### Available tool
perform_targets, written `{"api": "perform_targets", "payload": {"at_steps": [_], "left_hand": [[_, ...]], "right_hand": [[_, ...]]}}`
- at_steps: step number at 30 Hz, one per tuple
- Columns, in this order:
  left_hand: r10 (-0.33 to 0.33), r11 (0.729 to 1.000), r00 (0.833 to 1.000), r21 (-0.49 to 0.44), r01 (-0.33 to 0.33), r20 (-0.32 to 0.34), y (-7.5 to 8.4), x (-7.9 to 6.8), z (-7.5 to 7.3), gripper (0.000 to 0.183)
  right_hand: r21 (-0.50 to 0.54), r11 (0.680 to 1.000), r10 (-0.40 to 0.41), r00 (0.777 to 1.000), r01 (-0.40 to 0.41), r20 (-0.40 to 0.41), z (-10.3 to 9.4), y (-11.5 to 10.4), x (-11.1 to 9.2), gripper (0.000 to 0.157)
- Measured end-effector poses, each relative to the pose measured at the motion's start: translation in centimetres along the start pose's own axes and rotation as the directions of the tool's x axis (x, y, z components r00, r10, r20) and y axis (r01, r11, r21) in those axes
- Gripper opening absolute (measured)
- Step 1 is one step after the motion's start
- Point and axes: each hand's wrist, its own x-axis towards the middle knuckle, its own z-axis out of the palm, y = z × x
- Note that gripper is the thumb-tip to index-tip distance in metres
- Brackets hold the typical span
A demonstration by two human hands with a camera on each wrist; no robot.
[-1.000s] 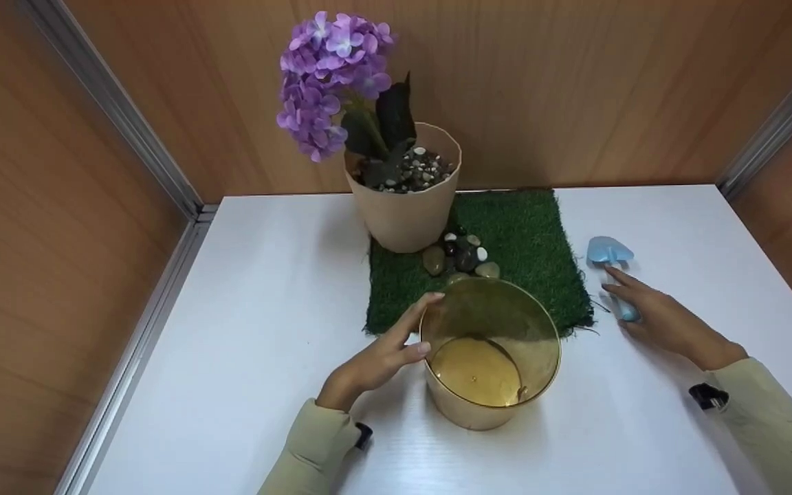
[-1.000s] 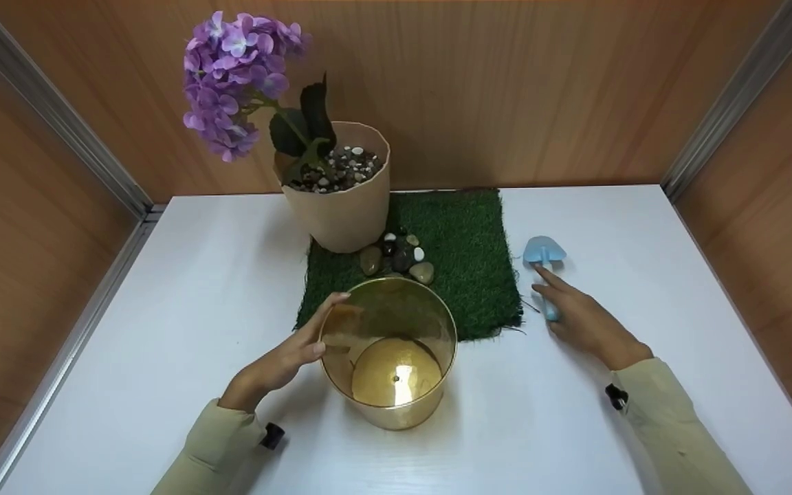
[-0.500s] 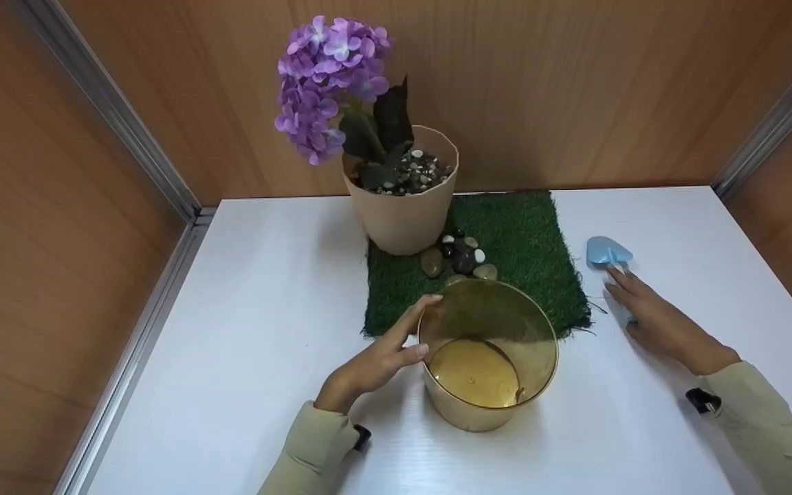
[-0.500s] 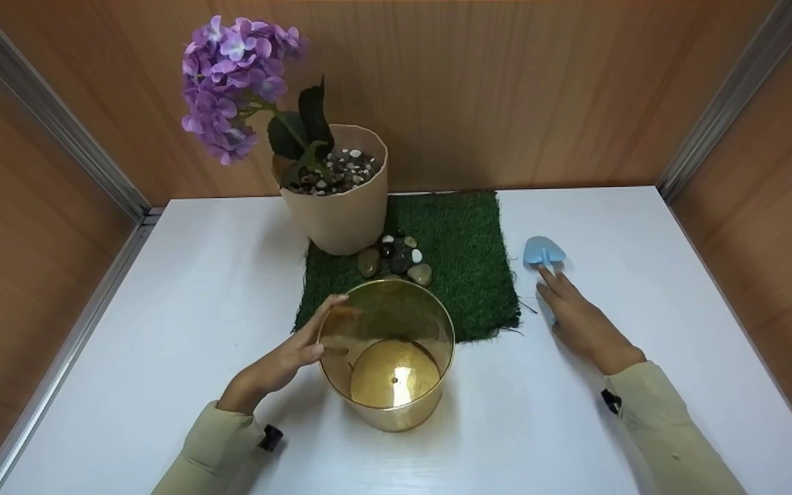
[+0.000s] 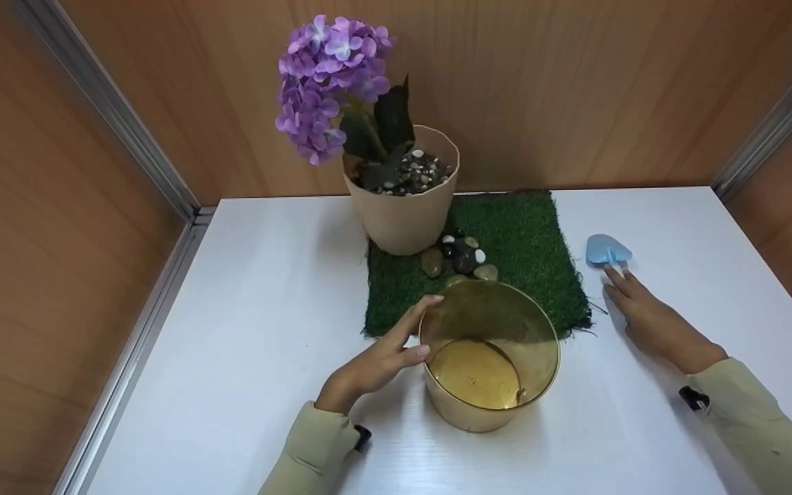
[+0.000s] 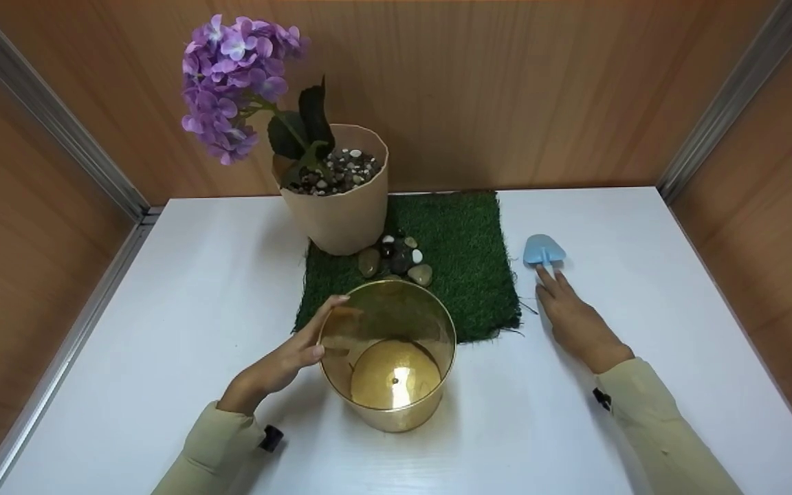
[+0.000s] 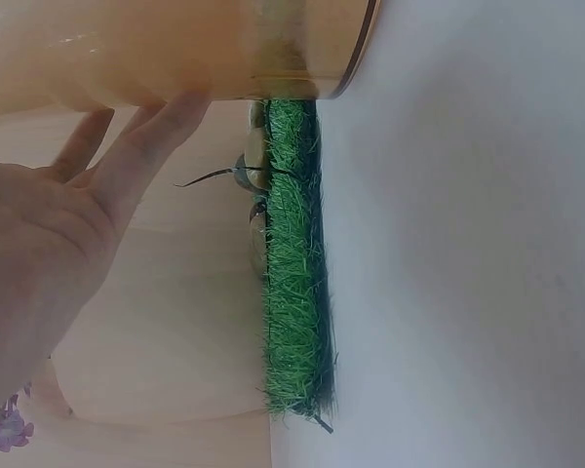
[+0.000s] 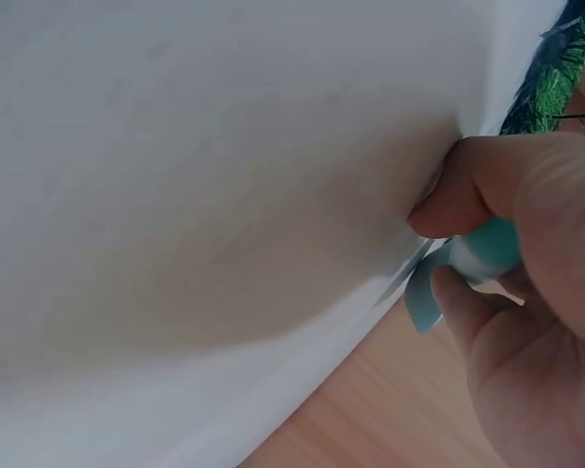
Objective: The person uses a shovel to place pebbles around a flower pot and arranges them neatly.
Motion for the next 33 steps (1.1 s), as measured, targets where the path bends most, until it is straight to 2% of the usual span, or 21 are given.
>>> {"api": "perform_targets", "payload": {"at_steps": [14,23,33], "left_hand": [[-0.016,1.0,1.0,-0.005,0.016,0.01,-0.04,-0.08,-0.05,0.067],[0.011,1.0,1.0,0.001,-0.011,0.013,0.04,0.05,-0.14,0.068],[-0.003,1.0,1.0,0.017,0.003,0.01,-0.01,-0.06,-0.05,0.069]], "right_hand": [[0.1,0.993,0.06,0.993,-0.07,0.105,0.03,0.27,0.45,0.061],[0.148,0.985,0.073,0.992,-0.088,0.105,0.12,0.37,0.29,0.063],[0.187,0.977,0.083,0.987,-0.108,0.137,0.29,0.54,0.2,0.065]]}}
